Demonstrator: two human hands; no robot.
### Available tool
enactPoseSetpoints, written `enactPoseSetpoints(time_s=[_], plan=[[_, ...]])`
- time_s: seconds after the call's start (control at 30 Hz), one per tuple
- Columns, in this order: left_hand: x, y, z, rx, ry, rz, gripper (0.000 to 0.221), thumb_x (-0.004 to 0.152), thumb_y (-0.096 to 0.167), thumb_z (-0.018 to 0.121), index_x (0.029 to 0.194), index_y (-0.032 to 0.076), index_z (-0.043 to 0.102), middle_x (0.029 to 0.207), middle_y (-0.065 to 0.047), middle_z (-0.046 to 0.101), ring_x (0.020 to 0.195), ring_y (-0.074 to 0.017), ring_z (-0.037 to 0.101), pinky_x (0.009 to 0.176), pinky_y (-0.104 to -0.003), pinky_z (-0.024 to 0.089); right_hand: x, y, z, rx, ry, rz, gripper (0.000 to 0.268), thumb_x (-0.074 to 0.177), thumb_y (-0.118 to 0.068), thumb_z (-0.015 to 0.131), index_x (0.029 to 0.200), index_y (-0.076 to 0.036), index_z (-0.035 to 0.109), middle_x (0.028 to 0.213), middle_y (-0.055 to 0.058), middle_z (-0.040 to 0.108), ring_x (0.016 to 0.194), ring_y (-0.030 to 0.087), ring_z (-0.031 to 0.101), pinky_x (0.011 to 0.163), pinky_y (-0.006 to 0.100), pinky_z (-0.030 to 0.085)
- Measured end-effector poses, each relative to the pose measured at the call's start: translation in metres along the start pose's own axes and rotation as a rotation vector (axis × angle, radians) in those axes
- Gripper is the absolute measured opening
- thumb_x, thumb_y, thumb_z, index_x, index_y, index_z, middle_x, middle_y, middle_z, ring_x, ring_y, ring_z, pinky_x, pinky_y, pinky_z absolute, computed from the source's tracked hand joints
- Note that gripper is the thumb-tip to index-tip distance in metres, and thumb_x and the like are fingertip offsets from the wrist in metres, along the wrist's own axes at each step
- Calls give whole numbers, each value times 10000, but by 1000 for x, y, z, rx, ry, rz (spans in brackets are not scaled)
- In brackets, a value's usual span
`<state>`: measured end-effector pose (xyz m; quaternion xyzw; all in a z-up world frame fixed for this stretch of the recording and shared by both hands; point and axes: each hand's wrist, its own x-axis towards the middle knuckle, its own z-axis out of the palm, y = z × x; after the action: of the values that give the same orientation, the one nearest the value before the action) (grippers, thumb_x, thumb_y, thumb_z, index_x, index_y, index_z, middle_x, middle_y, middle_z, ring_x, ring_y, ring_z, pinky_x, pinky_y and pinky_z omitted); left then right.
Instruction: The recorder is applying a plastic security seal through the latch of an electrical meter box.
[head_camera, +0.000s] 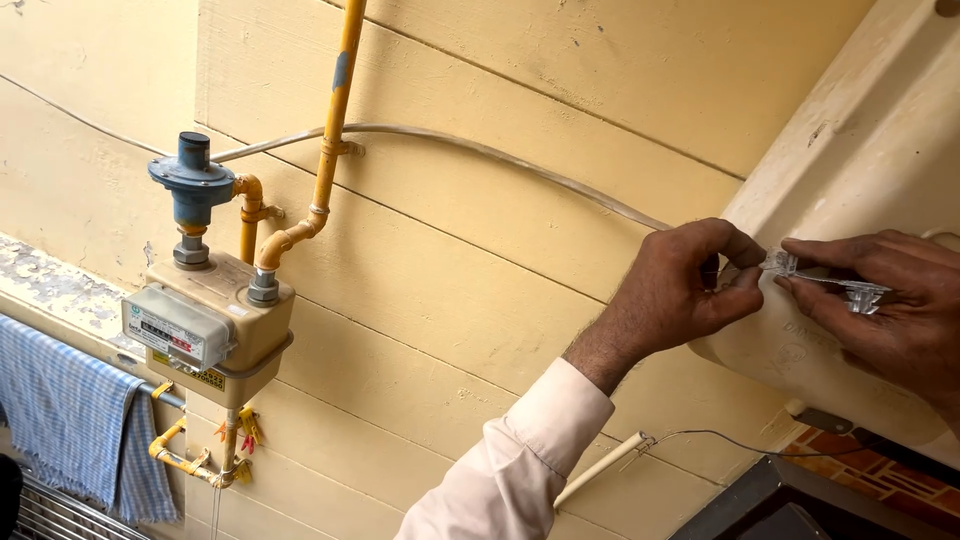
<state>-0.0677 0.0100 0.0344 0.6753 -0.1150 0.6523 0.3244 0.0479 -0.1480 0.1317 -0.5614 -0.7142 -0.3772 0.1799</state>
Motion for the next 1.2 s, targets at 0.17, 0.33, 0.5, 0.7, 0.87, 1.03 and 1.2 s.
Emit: enactPoseSetpoints(time_s=[0.17, 0.33, 0.5, 0.7, 0.87, 1.03, 1.2], plan=[[1, -1, 2, 11, 2, -36, 207, 851, 177, 776, 1021, 72, 723, 765, -16, 682, 622, -77, 585, 592, -258, 533, -9, 52, 2, -148, -114, -240, 418, 819, -97, 783, 1224, -14, 724, 1071, 165, 748, 936, 234, 756, 803, 338, 633], [-8, -9, 10, -55, 42, -30, 210, 887, 181, 759, 1060, 71, 713, 776, -8, 701, 619, -49, 606, 636, -243, 556, -10, 84, 3, -410, -183, -693, 441, 770, -167, 744, 1189, -50, 670, 1252, 240, 696, 989, 287, 742, 856, 397, 638], [-13, -15, 16, -136, 65, -20, 198, 910, 179, 751, 1057, 59, 692, 847, -5, 716, 685, -37, 631, 700, -233, 578, -18, 74, 17, -154, -201, -240, 517, 874, -163, 714, 1353, 11, 628, 1121, 200, 731, 958, 262, 769, 839, 363, 654], [-3, -20, 10, -81, -1, -10, 208, 889, 186, 770, 1061, 80, 722, 847, -9, 737, 658, -45, 636, 675, -244, 578, -14, 60, 16, 13, -195, 111, 490, 934, -145, 700, 1387, 31, 636, 1041, 213, 762, 913, 284, 789, 819, 382, 660], [-5, -28, 13, -98, 36, 92, 187, 928, 191, 781, 1060, 75, 718, 921, -2, 750, 793, -21, 696, 755, -210, 617, -15, 70, 26, 97, -243, 294, 453, 973, -164, 681, 1388, 10, 638, 1031, 228, 784, 890, 291, 801, 816, 395, 668], [-5, -26, 10, -170, -34, -28, 239, 897, 197, 774, 1094, 70, 727, 905, 1, 761, 642, -31, 613, 665, -238, 563, -23, 92, 34, 219, -291, 418, 532, 1010, -205, 630, 1501, -10, 576, 1060, 243, 788, 862, 310, 817, 774, 410, 685], [-4, -26, 10, -180, -26, -15, 235, 898, 190, 783, 1094, 70, 733, 908, 5, 766, 646, -25, 608, 667, -235, 563, -33, 121, 46, 202, -309, 479, 604, 1044, -237, 610, 1598, -27, 494, 1132, 268, 749, 838, 346, 812, 734, 439, 668]])
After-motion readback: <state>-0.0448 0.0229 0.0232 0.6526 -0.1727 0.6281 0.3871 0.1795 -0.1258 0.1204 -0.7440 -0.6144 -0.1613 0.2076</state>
